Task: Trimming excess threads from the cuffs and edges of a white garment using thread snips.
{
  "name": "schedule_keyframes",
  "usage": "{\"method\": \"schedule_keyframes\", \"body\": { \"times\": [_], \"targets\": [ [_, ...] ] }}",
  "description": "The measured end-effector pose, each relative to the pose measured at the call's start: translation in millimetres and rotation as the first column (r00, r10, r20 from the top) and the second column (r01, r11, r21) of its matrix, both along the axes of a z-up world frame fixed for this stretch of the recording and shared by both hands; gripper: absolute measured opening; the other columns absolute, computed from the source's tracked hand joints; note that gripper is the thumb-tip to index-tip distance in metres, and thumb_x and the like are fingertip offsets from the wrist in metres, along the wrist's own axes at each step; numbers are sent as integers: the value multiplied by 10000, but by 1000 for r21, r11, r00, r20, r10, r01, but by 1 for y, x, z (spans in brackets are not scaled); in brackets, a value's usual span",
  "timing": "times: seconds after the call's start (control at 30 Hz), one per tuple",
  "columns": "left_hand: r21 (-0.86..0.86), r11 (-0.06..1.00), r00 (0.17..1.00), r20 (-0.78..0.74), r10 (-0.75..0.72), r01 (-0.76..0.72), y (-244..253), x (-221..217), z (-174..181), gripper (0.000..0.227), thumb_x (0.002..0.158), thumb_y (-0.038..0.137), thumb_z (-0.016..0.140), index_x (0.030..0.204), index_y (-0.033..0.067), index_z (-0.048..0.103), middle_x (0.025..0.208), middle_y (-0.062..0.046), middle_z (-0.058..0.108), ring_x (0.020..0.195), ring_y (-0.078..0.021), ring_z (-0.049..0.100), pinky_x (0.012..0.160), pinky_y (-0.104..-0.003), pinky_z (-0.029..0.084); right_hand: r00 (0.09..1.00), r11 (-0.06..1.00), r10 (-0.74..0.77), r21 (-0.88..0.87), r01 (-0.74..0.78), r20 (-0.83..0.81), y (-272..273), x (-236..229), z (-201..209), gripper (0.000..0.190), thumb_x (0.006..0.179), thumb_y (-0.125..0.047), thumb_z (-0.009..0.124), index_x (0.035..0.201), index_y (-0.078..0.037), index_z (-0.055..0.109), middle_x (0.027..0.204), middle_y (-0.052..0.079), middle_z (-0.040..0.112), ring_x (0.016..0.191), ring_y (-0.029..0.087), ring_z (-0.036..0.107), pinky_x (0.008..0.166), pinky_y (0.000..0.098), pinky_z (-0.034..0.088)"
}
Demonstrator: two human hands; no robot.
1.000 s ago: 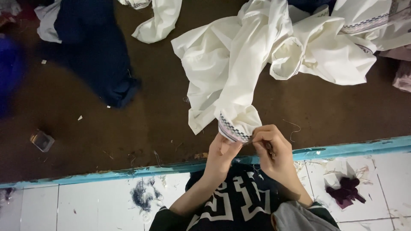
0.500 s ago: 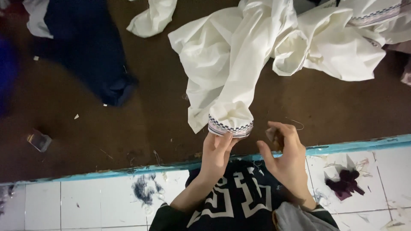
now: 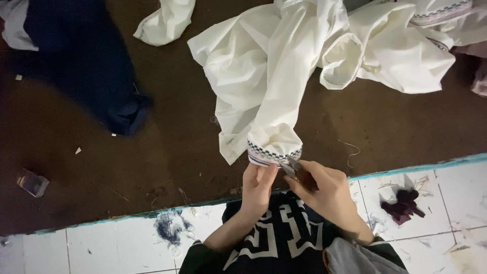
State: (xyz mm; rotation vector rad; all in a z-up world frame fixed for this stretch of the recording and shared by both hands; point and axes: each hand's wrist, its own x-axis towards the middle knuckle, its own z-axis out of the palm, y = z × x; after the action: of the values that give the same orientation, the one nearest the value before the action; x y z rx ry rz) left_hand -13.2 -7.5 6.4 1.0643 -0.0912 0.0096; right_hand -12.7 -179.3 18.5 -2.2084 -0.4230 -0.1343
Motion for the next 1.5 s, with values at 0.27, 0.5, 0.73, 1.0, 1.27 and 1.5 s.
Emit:
{"method": "schedule_keyframes", "body": {
  "times": [0.27,0.5,0.73,1.0,1.27,1.5],
  "targets": [
    [26,999,999,-20,34,-34,7,1,4,483,1061,202,551,1501,50,421,1534,-146,488,1445,-298,463,1208,-426,398,999,1000,26,5,-26,30,9,5,2,200,915,-175,743,1025,-16,691,658,16,607,498,127,476,469,277,418],
    [304,942,990,65,127,-141,4,-1,-7,254,1036,192,566,1226,25,593,1103,-92,676,1017,-199,657,884,-317,548,999,998,43,-44,-42,17,6,3,2,258,855,-227,809,982,-47,674,648,0,586,501,118,480,479,278,419],
    [519,830,971,214,107,-205,6,1,-7,111,1026,57,502,1081,20,591,846,-59,617,706,-139,569,639,-288,477,994,995,104,-17,-103,47,10,8,13,267,862,-229,806,988,-24,690,606,11,542,485,127,427,449,286,384],
    [607,766,955,295,29,-211,11,-1,-11,186,1073,138,474,1164,9,571,968,-118,639,774,-201,620,674,-307,521,978,985,171,-16,-171,118,11,11,24,214,897,-157,779,902,-13,621,625,21,497,502,145,362,442,300,336],
    [580,808,979,205,-21,-104,13,1,4,170,1046,79,520,1184,7,588,954,-106,606,834,-205,563,734,-329,483,990,992,125,-42,-123,60,-1,4,22,189,894,-170,765,986,-31,675,645,9,560,500,133,430,463,288,377],
    [503,862,991,131,-14,-54,11,1,2,139,1057,76,485,1114,27,602,782,-15,557,585,-83,410,549,-273,366,993,994,108,-28,-107,39,2,6,21,205,910,-179,743,1036,-22,706,655,9,611,488,114,472,451,286,396]
  ]
}}
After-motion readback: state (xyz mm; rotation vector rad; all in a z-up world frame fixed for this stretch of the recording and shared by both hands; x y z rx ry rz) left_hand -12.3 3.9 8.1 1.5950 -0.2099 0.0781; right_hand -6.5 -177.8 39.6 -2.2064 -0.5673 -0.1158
